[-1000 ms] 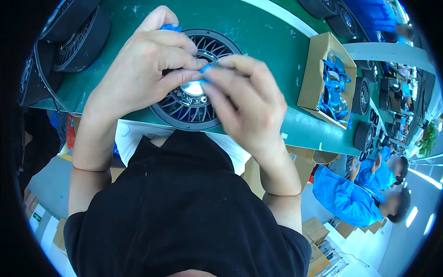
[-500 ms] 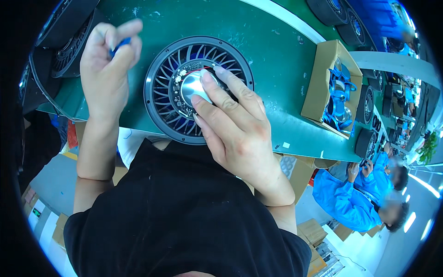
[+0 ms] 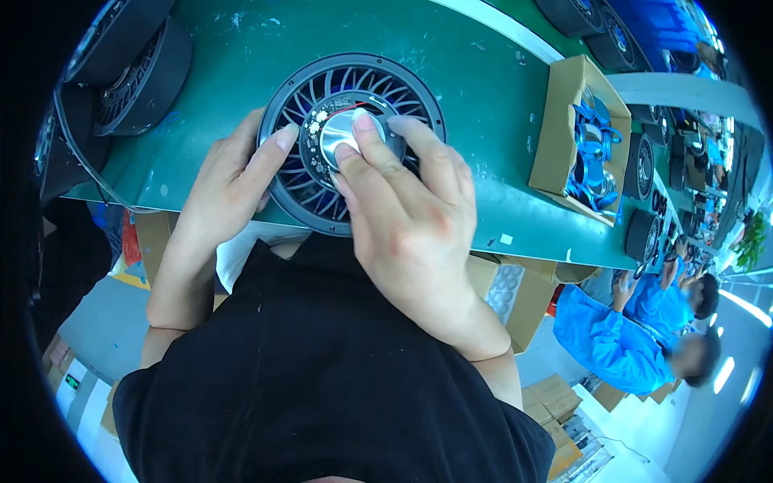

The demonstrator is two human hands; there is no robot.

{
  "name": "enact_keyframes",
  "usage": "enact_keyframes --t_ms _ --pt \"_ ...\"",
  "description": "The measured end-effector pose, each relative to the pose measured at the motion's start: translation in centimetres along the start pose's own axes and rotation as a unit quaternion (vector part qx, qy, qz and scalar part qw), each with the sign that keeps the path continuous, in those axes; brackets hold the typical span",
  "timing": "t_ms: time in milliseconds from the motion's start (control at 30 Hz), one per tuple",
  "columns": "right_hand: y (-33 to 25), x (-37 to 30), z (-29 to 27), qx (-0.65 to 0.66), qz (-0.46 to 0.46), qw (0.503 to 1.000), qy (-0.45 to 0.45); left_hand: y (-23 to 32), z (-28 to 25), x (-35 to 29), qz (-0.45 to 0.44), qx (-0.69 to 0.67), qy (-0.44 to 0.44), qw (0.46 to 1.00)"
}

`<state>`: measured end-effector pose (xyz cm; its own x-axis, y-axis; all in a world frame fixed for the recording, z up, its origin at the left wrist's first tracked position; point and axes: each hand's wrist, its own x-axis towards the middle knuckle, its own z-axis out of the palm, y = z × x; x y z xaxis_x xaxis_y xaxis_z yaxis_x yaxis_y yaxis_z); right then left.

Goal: Assembling components and covers onto motor housings at a manual assembly station.

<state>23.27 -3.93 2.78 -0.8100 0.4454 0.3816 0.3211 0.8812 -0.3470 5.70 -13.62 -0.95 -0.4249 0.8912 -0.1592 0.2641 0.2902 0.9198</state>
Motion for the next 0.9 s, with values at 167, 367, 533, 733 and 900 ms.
enact_keyframes --t_ms 167,367,533,733,900 --pt "-0.6 0.6 -0.5 -0.031 -0.019 0.998 0.048 2.3 -0.2 -0.6 -0.082 -0.04 -0.063 0.994" --pt "0.8 -0.4 1.2 -0.009 -0.064 0.993 0.098 1.2 0.7 -1.2 -0.079 -0.085 -0.068 0.991" --pt "-1.7 -1.0 2.3 -0.084 -0.008 0.987 0.134 1.4 1.5 -1.6 -0.176 -0.166 -0.035 0.97" --pt "4.2 0.2 -1.6 0.034 0.005 0.983 0.178 2.6 1.0 0.0 -0.16 -0.165 -0.022 0.973" --pt "19.9 -3.7 -9.5 -0.235 0.241 0.929 0.154 2.7 -0.3 4.9 -0.155 -0.156 -0.003 0.976"
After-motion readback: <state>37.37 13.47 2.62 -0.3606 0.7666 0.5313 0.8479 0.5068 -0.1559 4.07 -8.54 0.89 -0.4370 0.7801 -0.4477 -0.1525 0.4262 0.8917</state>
